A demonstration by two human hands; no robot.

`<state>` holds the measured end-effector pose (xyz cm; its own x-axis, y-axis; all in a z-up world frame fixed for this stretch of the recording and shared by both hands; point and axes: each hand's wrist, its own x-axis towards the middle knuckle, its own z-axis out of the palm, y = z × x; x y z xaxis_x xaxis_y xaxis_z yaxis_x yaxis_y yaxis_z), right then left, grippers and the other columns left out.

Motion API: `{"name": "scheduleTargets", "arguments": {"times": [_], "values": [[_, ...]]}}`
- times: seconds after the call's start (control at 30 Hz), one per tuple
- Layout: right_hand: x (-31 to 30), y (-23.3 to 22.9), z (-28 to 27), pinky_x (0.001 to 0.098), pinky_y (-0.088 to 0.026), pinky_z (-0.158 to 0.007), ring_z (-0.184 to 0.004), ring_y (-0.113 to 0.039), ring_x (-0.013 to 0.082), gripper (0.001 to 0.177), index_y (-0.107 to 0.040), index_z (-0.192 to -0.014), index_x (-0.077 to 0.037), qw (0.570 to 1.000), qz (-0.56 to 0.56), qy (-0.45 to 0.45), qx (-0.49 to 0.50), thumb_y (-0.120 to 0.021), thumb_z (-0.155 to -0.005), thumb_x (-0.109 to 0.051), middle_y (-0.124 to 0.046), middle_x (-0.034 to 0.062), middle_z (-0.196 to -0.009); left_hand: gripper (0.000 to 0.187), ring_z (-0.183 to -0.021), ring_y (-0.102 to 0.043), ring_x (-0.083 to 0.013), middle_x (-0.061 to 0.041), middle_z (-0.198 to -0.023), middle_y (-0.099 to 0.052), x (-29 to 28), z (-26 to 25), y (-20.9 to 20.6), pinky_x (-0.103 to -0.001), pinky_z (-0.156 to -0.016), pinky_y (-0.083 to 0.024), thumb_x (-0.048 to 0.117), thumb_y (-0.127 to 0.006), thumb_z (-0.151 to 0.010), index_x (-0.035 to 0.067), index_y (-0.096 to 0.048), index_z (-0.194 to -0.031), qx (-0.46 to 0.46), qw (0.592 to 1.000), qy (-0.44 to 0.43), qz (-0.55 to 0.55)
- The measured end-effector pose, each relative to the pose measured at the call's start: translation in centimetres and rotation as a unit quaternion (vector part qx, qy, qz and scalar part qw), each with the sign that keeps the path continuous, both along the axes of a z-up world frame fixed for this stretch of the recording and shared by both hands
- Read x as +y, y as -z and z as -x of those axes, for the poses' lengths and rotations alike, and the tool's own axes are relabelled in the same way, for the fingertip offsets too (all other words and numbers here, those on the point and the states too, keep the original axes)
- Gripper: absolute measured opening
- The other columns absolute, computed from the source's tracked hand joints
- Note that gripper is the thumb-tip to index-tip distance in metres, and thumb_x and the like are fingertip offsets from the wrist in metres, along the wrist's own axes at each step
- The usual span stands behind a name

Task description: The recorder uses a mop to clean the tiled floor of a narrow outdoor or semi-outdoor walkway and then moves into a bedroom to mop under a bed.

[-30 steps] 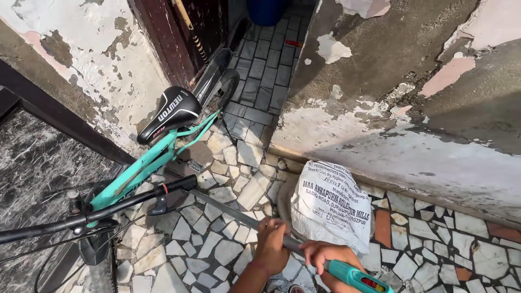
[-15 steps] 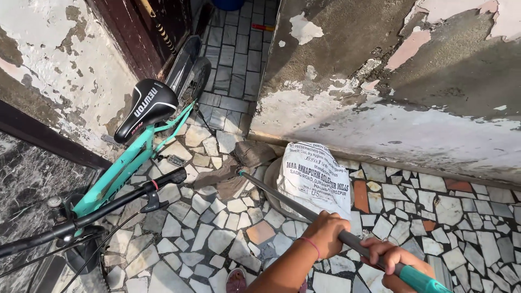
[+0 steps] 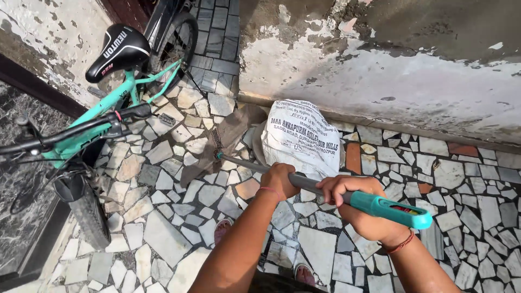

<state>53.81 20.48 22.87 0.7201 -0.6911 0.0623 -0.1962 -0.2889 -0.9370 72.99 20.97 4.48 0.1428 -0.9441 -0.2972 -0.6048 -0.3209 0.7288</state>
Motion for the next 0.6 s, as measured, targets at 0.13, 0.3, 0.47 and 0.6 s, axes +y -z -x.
{"name": "scheduleTargets", "arguments": {"times": [0.13, 0.3, 0.47, 0.6], "values": [[3.0, -0.8, 5.8, 0.0382, -0.058, -0.090, -0.103, -0.075, 0.0283, 0.020, -0.052, -0.070, -0.003, 0.999, -0.034, -0.017, 0.020, -0.051, -0.066, 0.016, -0.068, 0.0082, -0.077, 0.038, -0.106, -0.068, -0.0344, -0.015, -0.111, -0.072, 3.7, 5.6, -0.1, -0.042, -0.091, -0.055, 0.027, -0.082, -0.062, 0.017, -0.078, -0.098, -0.001, 0.999, -0.016, -0.039], [6.5, -2.1, 14.9, 0.0397, -0.056, -0.097, -0.101, -0.073, 0.0288, 0.021, -0.053, -0.073, -0.003, 0.998, -0.033, -0.035, -0.034, -0.054, -0.066, 0.017, -0.068, 0.0092, -0.082, 0.031, -0.090, -0.071, -0.0381, -0.018, -0.088, -0.074, 7.8, 14.0, -0.2, -0.043, -0.086, -0.056, 0.031, -0.079, -0.060, 0.013, -0.079, -0.086, -0.071, 0.996, 0.059, 0.018], [8.6, -6.8, 19.0, 0.0407, -0.060, -0.096, -0.093, -0.074, 0.0268, 0.019, -0.055, -0.074, -0.003, 0.996, -0.061, -0.058, -0.031, -0.051, -0.068, 0.015, -0.070, 0.0096, -0.081, 0.025, -0.086, -0.071, -0.0370, -0.017, -0.084, -0.074, 11.4, 18.7, -5.1, -0.044, -0.081, -0.057, 0.030, -0.074, -0.066, 0.010, -0.078, -0.081, -0.012, 0.995, 0.097, -0.015], [8.8, -11.2, 20.5, 0.0381, -0.065, -0.085, -0.096, -0.080, 0.0244, 0.009, -0.061, -0.074, -0.003, 0.994, -0.005, -0.107, 0.035, -0.058, -0.071, 0.005, -0.075, 0.0096, -0.080, 0.027, -0.083, -0.071, -0.0374, -0.020, -0.079, -0.073, 13.0, 21.6, -7.7, -0.043, -0.081, -0.057, 0.033, -0.073, -0.070, 0.008, -0.078, -0.078, 0.021, 0.994, 0.106, -0.008]]}}
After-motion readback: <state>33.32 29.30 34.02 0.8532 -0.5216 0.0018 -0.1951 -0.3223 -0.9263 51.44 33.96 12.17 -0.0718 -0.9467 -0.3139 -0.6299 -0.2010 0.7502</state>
